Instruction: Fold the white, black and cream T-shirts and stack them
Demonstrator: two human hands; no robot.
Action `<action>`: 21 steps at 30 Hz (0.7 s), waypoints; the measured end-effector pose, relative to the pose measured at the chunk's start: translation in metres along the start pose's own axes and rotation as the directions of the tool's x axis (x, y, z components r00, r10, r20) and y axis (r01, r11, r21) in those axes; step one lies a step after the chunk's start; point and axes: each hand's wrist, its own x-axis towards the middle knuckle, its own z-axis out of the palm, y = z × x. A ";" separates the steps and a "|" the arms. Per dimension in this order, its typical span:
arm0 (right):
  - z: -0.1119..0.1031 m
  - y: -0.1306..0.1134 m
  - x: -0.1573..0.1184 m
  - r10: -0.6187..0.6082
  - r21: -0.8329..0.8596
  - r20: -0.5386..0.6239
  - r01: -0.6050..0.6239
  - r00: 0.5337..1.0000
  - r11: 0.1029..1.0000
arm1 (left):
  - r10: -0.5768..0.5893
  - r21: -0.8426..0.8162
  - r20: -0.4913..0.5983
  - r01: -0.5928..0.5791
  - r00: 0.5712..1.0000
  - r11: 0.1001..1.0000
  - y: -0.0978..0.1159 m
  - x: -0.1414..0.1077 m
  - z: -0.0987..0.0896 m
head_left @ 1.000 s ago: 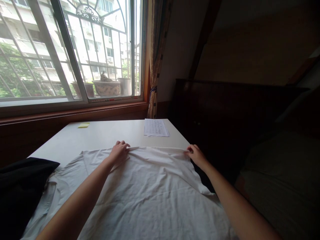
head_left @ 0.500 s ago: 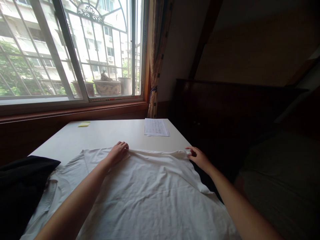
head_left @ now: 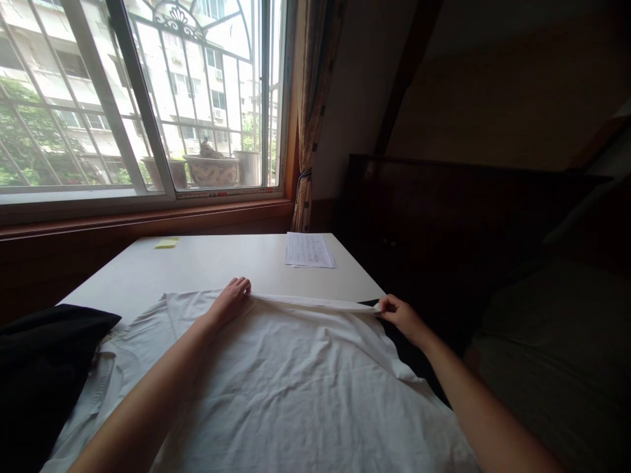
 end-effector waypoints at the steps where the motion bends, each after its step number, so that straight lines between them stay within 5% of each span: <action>1: 0.001 0.002 -0.002 0.016 0.023 0.007 -0.016 1.000 1.000 | 0.001 -0.001 -0.003 -0.001 1.000 1.000 0.000 0.000 0.000; 10: -0.003 0.002 -0.011 0.144 0.101 0.016 -0.145 0.990 0.984 | 0.012 -0.001 -0.015 -0.013 1.000 1.000 -0.004 0.000 0.004; 16: -0.004 -0.012 -0.013 0.108 -0.041 0.108 -0.105 0.988 0.994 | 0.003 0.022 -0.015 -0.002 1.000 1.000 -0.001 -0.001 0.002; 21: -0.006 -0.015 0.005 0.023 -0.228 -0.095 -0.044 0.995 0.973 | -0.036 0.051 -0.002 0.036 0.999 0.998 -0.004 0.005 0.000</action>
